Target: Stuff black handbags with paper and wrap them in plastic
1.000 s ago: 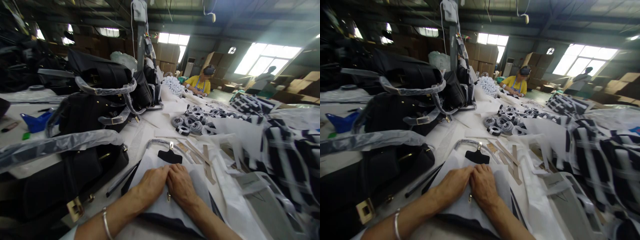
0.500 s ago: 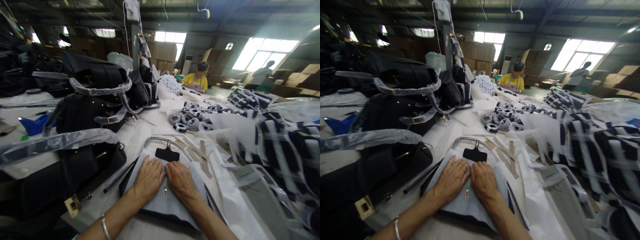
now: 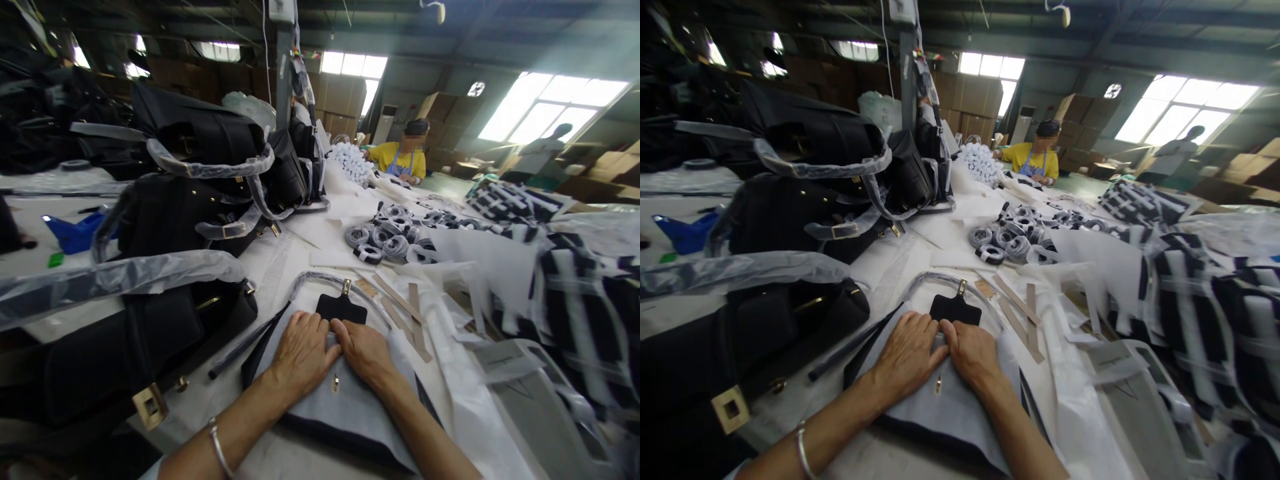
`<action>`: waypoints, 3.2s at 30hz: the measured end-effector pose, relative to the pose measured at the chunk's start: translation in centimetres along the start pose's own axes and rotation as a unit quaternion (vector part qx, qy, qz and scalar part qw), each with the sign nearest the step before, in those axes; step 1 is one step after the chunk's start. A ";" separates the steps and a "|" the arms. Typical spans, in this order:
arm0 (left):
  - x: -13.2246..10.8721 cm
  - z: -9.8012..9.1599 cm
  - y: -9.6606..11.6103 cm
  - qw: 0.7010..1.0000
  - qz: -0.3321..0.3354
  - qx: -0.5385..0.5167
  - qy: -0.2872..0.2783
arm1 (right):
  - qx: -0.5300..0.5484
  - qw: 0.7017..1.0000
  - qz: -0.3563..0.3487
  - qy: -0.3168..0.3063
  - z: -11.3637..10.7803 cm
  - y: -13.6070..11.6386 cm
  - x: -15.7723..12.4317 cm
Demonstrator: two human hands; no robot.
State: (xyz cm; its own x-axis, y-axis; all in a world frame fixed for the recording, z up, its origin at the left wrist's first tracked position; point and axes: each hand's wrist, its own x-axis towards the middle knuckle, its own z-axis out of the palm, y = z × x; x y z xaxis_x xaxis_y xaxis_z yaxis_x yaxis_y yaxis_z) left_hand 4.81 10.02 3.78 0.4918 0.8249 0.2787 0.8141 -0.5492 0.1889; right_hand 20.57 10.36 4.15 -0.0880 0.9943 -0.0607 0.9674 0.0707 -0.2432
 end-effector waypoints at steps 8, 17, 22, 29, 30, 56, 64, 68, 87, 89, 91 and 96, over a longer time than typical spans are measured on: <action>0.3 0.3 0.0 1.000 0.002 0.011 -0.022 | -0.029 0.998 0.038 0.038 0.7 0.0 0.3; 0.3 0.0 -0.1 1.000 0.009 0.002 -0.028 | 0.031 0.961 -0.076 0.263 3.4 1.8 0.9; 0.1 -0.3 -0.2 0.999 0.005 -0.017 -0.027 | 0.145 0.948 -0.057 0.276 2.9 2.2 1.0; -0.3 -0.4 -0.6 0.997 0.000 -0.068 -0.037 | 0.156 0.917 -0.165 0.327 1.1 1.4 -1.1; -0.5 -0.3 -0.7 0.997 0.004 -0.075 -0.035 | 0.144 0.913 -0.188 0.332 0.9 1.4 -1.3; -0.6 -0.2 -2.4 0.955 -0.102 -0.242 0.135 | 0.090 0.921 -0.378 0.025 -2.6 1.2 -6.2; -0.6 0.0 -2.2 0.955 -0.083 -0.257 0.122 | 0.137 0.926 -0.346 -0.064 -4.4 0.1 -6.7; -0.3 -0.8 -2.3 0.955 -0.068 -0.267 0.114 | 0.166 0.952 -0.257 -0.016 -3.2 -0.3 -6.6; -8.4 -4.2 0.9 0.964 0.149 -0.186 -0.116 | 0.101 0.958 -0.267 -0.007 -2.6 -0.7 -6.5; -8.5 -3.9 0.7 0.964 0.146 -0.190 -0.112 | 0.067 0.957 -0.283 -0.017 -2.9 -1.0 -6.4; -8.6 -3.6 0.7 0.964 0.143 -0.197 -0.109 | 0.043 0.950 -0.307 -0.035 -3.3 -1.2 -6.2; -8.9 -3.1 1.0 0.965 0.118 -0.215 -0.097 | 0.034 0.959 -0.281 -0.018 -2.6 -1.3 -6.4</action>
State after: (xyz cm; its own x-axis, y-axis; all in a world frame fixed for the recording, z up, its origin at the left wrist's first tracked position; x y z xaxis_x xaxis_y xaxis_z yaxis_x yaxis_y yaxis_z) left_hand 0.26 1.72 4.38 0.7302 0.6568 0.1882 0.4900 -0.6953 0.5258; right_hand 20.54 4.10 7.40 -0.6007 0.7967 0.0661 0.7466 0.5886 -0.3102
